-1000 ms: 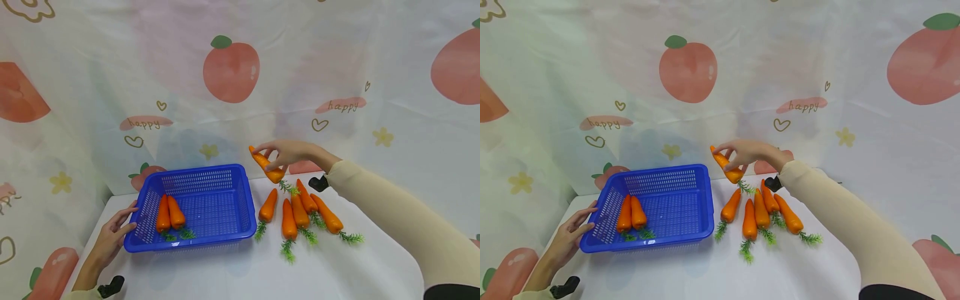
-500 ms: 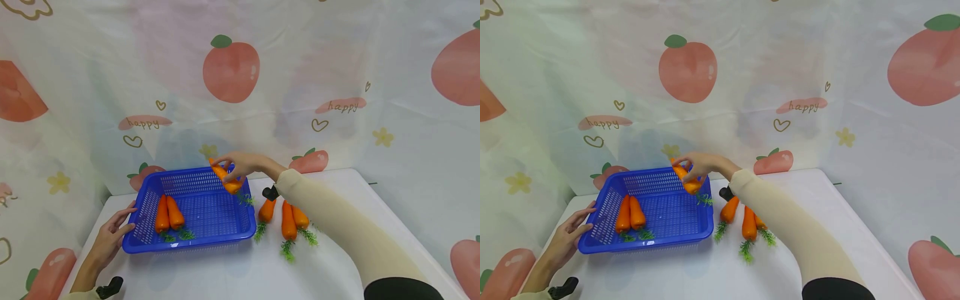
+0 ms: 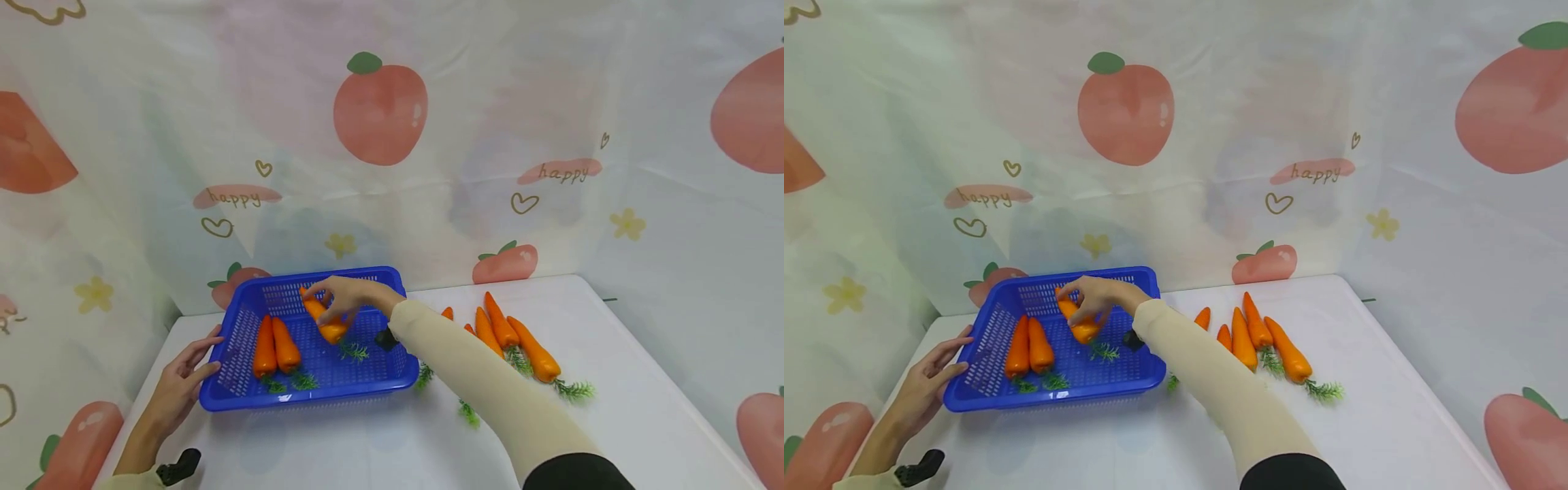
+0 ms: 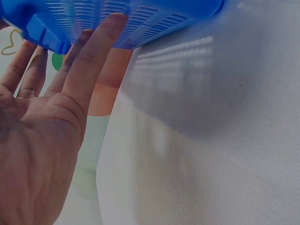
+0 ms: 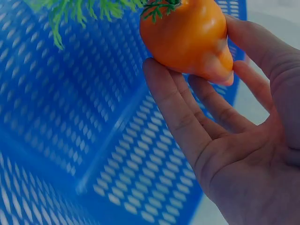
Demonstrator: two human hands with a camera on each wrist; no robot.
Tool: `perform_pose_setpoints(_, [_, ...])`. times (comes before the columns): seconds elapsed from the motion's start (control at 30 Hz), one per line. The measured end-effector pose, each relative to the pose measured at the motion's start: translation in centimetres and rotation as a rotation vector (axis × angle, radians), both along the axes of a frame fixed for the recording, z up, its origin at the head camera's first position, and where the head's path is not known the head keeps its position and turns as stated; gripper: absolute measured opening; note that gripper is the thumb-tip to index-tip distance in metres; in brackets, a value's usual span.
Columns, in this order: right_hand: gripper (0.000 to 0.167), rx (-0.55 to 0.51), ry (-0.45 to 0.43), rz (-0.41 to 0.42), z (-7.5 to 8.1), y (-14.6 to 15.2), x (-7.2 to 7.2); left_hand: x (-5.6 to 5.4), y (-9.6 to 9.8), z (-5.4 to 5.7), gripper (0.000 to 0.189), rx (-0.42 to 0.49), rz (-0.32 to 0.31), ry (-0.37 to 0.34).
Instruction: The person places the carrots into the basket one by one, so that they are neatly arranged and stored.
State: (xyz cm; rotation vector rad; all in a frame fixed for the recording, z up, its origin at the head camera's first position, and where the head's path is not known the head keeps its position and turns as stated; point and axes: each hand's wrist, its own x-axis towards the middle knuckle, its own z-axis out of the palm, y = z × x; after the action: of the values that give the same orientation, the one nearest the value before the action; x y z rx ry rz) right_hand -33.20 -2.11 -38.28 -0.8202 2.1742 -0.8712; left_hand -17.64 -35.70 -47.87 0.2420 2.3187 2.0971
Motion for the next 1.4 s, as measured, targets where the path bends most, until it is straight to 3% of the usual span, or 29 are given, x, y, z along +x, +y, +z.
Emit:
perform_pose_setpoints(0.37, [0.066, 0.01, -0.078, -0.036, -4.4, -3.7, 0.4, 0.0, 0.1, 0.1, 0.049, 0.024, -0.007, -0.003])
perform_pose_setpoints(0.53, [0.066, -0.007, -0.112, -0.075, -5.5, -4.4, 0.4, 0.0, 0.2, 0.2, 0.048, 0.032, -0.017, 0.001])
perform_pose_setpoints(1.2, [0.063, -0.03, -0.133, -0.13, -5.7, -5.3, 1.3, 0.2, 0.3, 0.4, 0.049, 0.021, 0.01, -0.013])
perform_pose_setpoints(1.4, [0.065, 0.007, -0.085, -0.104, -5.7, -5.3, 1.5, 0.1, 0.2, 0.2, 0.049, 0.029, 0.0, -0.009])
